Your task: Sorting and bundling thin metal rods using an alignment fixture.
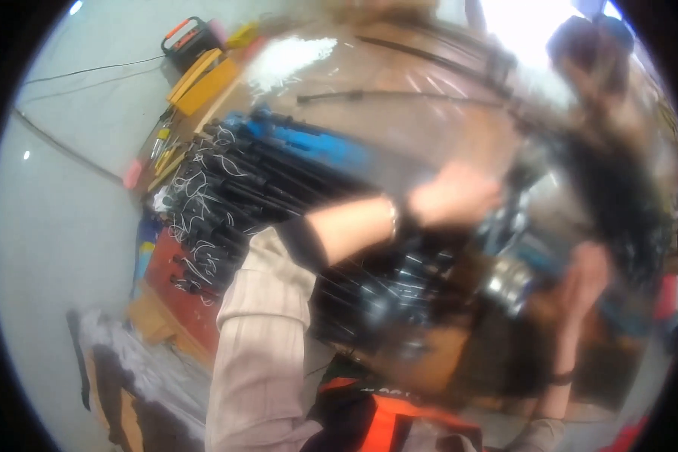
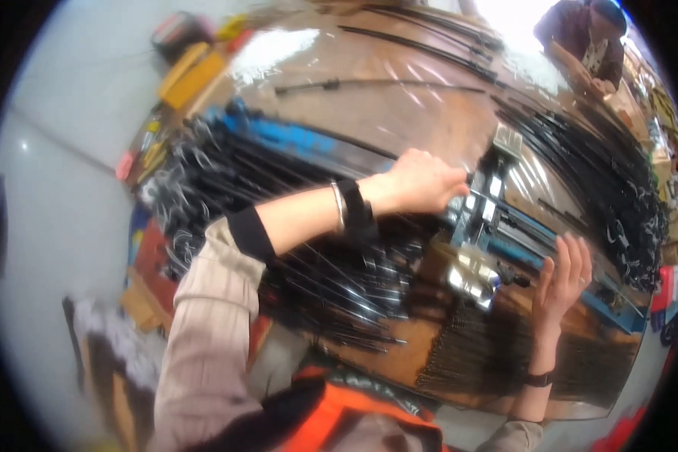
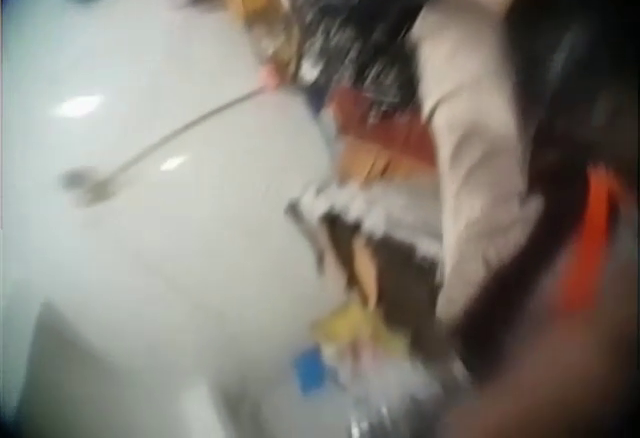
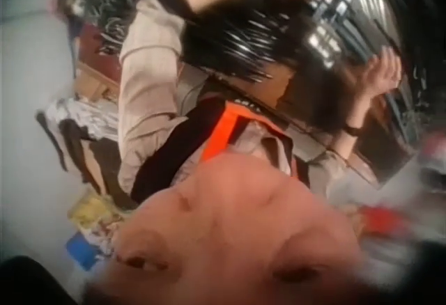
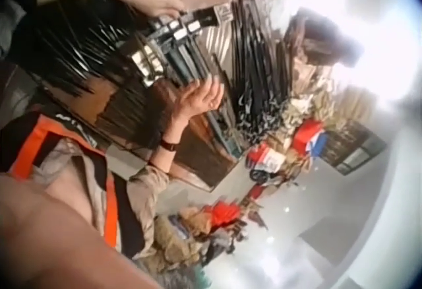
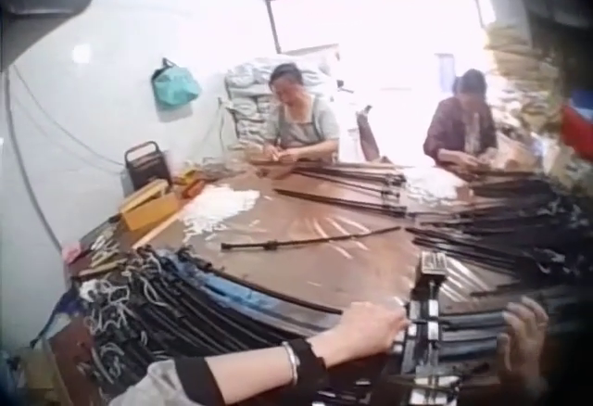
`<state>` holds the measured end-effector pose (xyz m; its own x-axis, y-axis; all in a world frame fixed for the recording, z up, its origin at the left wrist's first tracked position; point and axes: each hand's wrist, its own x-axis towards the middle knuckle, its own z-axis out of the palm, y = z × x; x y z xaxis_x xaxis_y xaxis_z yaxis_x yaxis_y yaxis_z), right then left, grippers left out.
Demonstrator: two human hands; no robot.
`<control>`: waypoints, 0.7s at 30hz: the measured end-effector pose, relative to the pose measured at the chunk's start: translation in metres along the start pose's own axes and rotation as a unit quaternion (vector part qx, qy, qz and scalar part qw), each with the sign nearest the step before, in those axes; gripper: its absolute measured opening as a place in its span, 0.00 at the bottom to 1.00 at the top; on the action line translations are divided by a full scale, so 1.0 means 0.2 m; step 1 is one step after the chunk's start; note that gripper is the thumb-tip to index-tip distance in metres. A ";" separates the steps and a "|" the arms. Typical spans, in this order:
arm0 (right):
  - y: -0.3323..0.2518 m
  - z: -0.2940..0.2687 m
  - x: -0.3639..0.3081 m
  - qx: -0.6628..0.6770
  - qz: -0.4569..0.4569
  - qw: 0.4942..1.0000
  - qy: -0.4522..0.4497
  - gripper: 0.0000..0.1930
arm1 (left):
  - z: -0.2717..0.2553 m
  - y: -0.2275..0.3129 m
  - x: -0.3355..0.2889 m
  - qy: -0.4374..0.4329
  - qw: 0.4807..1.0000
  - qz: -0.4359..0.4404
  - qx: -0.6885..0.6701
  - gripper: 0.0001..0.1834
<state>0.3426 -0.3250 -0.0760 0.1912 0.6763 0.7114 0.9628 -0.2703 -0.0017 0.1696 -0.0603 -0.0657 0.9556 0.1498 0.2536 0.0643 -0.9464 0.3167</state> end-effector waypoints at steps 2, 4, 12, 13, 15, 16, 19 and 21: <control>0.06 0.02 0.04 -0.056 -0.004 0.998 -0.003 0.11 | -0.01 -0.02 -0.03 0.011 1.000 -0.006 0.011 0.15; 0.34 0.05 -0.09 -0.067 0.015 0.987 -0.146 0.09 | -0.02 -0.01 -0.05 0.016 1.000 -0.004 0.009 0.16; 0.48 -0.03 -0.02 0.089 0.028 0.976 -0.195 0.09 | -0.26 0.07 -0.07 0.063 0.991 0.011 0.117 0.14; 0.46 -0.06 0.00 0.110 0.033 0.974 -0.195 0.09 | -0.35 0.10 -0.09 0.072 0.990 0.008 0.118 0.14; 0.38 -0.09 0.05 0.140 0.044 0.968 -0.204 0.10 | -0.54 0.13 -0.18 0.053 0.983 0.013 0.177 0.12; 0.32 -0.09 0.07 0.141 0.067 0.965 -0.211 0.10 | -0.55 0.09 -0.23 0.220 0.955 0.116 0.164 0.11; -0.23 0.10 0.41 0.229 -0.033 0.931 -0.282 0.08 | -0.82 -0.16 -0.64 0.150 0.980 0.003 0.130 0.08; -0.49 0.11 0.50 0.389 -0.011 0.889 -0.241 0.05 | -0.97 -0.14 -0.72 0.157 0.970 -0.173 0.060 0.10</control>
<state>0.2717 -0.2151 -0.0201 0.0494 0.9412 0.3343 0.7731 0.1759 -0.6094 -0.0265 0.0006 0.0659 0.7368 0.5273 0.4231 0.4173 -0.8471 0.3290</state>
